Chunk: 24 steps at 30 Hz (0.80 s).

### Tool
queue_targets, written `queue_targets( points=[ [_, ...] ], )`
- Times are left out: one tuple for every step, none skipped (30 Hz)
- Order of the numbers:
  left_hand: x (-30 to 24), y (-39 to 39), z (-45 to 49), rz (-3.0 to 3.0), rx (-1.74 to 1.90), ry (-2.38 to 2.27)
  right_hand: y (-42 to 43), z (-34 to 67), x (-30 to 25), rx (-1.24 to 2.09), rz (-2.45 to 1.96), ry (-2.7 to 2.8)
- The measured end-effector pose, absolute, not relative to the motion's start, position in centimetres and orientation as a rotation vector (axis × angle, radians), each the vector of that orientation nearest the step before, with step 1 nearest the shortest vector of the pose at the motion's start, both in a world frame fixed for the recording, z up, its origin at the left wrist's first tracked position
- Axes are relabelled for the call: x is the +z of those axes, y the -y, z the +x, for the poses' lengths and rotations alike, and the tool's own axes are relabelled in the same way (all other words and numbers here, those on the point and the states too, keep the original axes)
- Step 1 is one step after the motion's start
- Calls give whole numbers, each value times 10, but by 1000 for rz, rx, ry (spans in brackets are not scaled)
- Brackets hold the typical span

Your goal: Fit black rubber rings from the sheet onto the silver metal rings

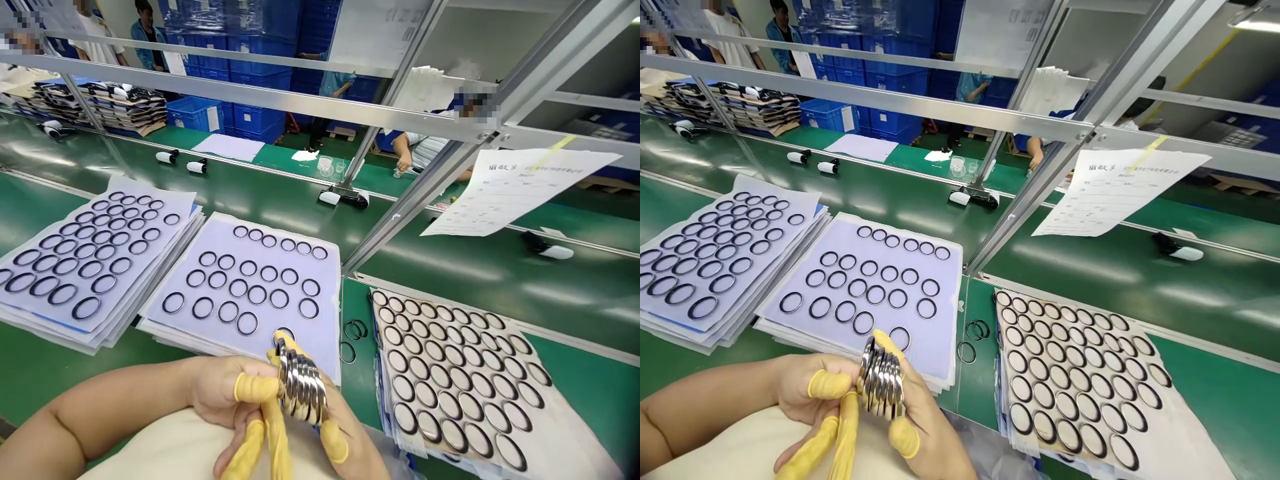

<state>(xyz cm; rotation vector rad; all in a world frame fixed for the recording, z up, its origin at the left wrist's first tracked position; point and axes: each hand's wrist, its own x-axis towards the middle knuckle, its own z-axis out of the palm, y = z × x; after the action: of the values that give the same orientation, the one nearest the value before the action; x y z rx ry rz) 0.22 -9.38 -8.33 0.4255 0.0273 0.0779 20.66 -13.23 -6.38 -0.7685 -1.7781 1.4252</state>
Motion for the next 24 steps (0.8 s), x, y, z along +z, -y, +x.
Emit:
queue_targets(
  points=[
    [-85,95,3,456,66,-45,129,205,-61,1427,-722,1777],
    [-85,96,4,497,42,-57,127,204,-58,1432,-678,1767],
    [-84,96,4,546,5,-65,124,204,-56,1442,-639,1753],
    [-81,95,5,602,-46,-66,123,204,-54,1451,-607,1743],
    [-77,93,6,662,-99,-66,122,204,-54,1454,-591,1737],
    [-72,91,8,721,-145,-68,122,205,-54,1443,-590,1733],
    [-66,89,9,776,-178,-73,122,205,-54,1415,-603,1733],
    [-61,87,10,825,-200,-74,123,206,-55,1361,-627,1737],
    [-56,85,11,868,-208,-79,124,207,-56,1289,-661,1743],
    [-52,84,11,906,-207,-84,125,208,-57,1214,-694,1748],
    [-49,83,12,943,-200,-92,126,209,-58,1153,-715,1756],
    [-46,82,13,977,-190,-100,127,210,-58,1124,-724,1768],
    [-44,82,13,1010,-176,-110,127,210,-58,1138,-722,1776],
    [-42,83,14,1047,-167,-127,128,211,-57,1189,-707,1766],
    [-41,83,15,1091,-166,-148,127,211,-56,1263,-684,1743],
    [-40,83,15,1137,-169,-169,127,211,-55,1342,-657,1715],
    [-40,83,16,1180,-177,-179,126,211,-54,1399,-629,1682],
    [-39,83,17,1228,-181,-181,126,211,-54,1427,-603,1659],
    [-38,83,18,1274,-181,-173,126,210,-54,1425,-587,1648],
    [-37,83,19,1317,-177,-160,126,209,-54,1411,-579,1649],
    [-36,83,20,1350,-168,-148,127,209,-56,1394,-574,1641],
    [-35,83,21,1377,-152,-146,129,208,-58,1383,-571,1614],
    [-34,83,22,1393,-131,-149,131,208,-60,1381,-573,1575],
    [-32,83,22,1400,-107,-157,133,207,-62,1384,-585,1531]
  ],
)
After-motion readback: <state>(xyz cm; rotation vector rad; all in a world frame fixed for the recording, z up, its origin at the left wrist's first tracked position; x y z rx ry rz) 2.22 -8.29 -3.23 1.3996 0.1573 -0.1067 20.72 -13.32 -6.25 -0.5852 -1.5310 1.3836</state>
